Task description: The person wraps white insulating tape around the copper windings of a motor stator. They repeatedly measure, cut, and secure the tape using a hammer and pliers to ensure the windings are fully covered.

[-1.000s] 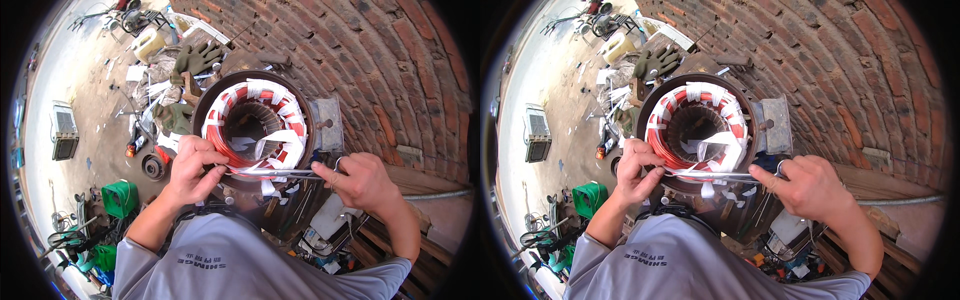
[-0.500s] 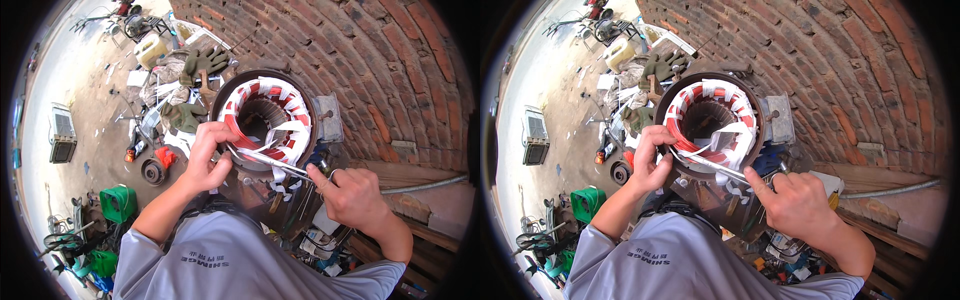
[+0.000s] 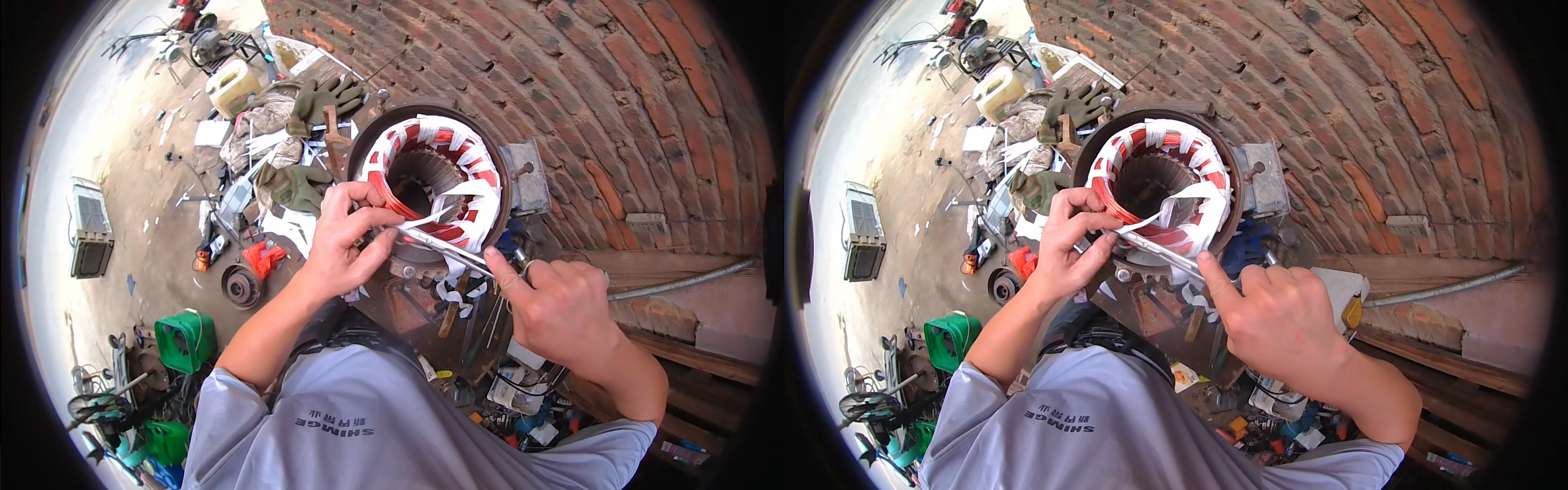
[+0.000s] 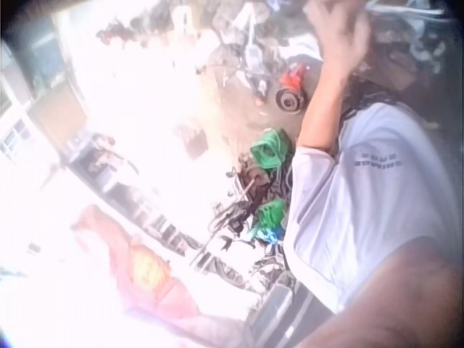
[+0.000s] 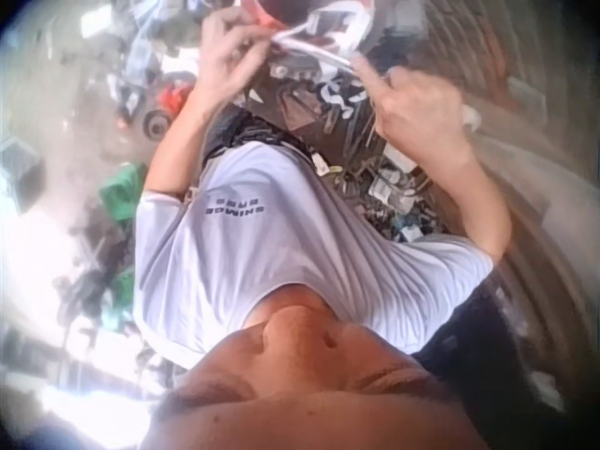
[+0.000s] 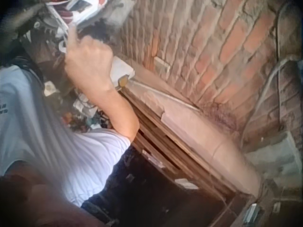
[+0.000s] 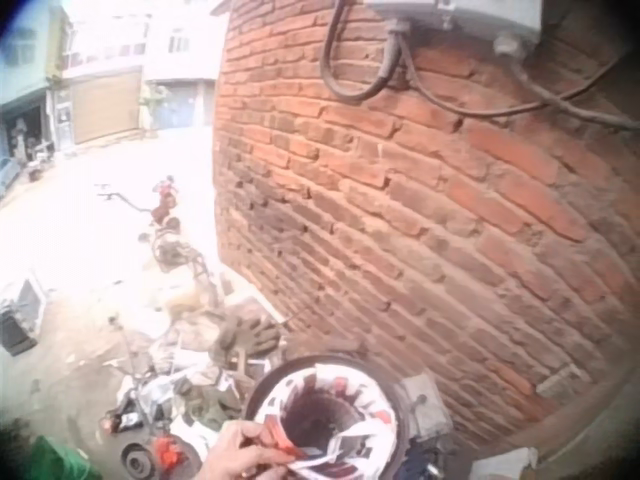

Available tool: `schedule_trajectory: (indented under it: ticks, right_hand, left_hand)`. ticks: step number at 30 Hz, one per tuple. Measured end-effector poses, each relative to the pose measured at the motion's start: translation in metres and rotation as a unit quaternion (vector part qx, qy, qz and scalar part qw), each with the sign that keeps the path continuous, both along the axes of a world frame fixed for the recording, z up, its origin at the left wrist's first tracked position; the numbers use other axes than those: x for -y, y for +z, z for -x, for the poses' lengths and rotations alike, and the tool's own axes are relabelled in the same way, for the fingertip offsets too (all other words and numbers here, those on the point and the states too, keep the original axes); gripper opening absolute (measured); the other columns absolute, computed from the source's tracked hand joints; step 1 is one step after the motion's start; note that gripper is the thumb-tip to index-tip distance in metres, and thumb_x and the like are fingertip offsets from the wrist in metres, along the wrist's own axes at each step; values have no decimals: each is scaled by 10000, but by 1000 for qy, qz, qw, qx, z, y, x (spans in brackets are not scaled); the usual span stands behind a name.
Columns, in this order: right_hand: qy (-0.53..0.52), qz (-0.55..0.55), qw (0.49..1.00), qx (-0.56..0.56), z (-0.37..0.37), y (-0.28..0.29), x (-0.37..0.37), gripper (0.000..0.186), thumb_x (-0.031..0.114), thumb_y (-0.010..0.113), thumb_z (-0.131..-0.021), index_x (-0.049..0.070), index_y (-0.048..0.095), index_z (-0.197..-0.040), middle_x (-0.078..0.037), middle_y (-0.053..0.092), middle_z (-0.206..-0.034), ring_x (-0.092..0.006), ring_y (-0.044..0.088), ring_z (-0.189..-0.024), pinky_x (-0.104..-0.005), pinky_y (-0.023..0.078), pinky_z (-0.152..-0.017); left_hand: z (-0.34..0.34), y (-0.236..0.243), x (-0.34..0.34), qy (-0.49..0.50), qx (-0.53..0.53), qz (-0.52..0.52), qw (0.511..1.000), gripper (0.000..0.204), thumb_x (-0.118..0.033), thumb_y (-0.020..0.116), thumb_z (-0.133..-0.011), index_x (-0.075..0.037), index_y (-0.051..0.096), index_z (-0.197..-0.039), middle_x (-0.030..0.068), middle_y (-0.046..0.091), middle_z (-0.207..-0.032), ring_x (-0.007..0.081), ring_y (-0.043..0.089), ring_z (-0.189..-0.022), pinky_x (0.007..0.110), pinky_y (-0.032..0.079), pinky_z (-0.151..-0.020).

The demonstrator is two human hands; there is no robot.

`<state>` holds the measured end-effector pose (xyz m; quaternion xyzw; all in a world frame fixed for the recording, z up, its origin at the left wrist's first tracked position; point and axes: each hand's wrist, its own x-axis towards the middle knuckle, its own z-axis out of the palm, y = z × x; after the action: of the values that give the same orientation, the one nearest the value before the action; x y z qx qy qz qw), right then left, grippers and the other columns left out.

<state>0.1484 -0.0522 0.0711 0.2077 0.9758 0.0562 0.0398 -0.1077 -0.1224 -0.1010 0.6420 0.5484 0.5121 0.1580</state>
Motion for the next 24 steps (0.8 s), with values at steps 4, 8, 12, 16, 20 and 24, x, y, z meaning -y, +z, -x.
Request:
schedule_trajectory:
  ticks: [4,8,12,16,20,24]
  right_hand:
    - [-1,-2,1000,5,0,-7,-2,540,58,699,-738,125,742,-1272,-11,461,-606,-202,553,-521,-384,422,-481]
    - [-9,-3,1000,-8,6,1,-7,504,69,719,-765,143,748,-1262,-20,464,-610,-209,547,-524,-386,420,-481]
    - [0,-3,1000,-28,7,32,-19,478,92,783,-775,132,743,-1250,-38,465,-634,-230,524,-571,-391,425,-532]
    - [-15,49,998,-39,-28,49,-55,528,65,793,-786,133,705,-1302,-76,504,-741,-260,516,-700,-399,433,-627]
    - [-10,54,999,-4,-84,37,-87,501,63,768,-813,148,710,-1303,-68,506,-780,-261,521,-756,-396,454,-664]
    - [19,41,999,22,-90,27,-103,551,96,789,-808,182,685,-1342,-64,514,-810,-263,522,-770,-399,457,-668]
  left_hand:
    - [-4,-1,-4,25,60,-16,998,183,1,756,-834,-66,737,-1003,80,639,-1039,275,599,-998,383,468,-887]
    - [-2,3,-2,26,90,18,995,113,12,696,-890,-42,695,-989,109,645,-1083,286,610,-1049,384,475,-932]
    - [22,13,27,89,189,7,978,102,36,614,-931,3,638,-1025,102,630,-1100,218,598,-1071,344,470,-934]
    - [89,-28,122,197,286,125,929,61,11,577,-987,14,622,-1029,43,611,-1006,104,572,-1002,259,458,-883]
    - [148,-123,220,276,217,405,844,133,-59,636,-978,11,634,-1091,61,626,-945,125,596,-948,291,486,-854]
    - [108,-130,259,298,-181,607,714,441,-184,788,-850,-3,640,-1224,264,590,-1266,396,603,-1178,484,503,-1016]
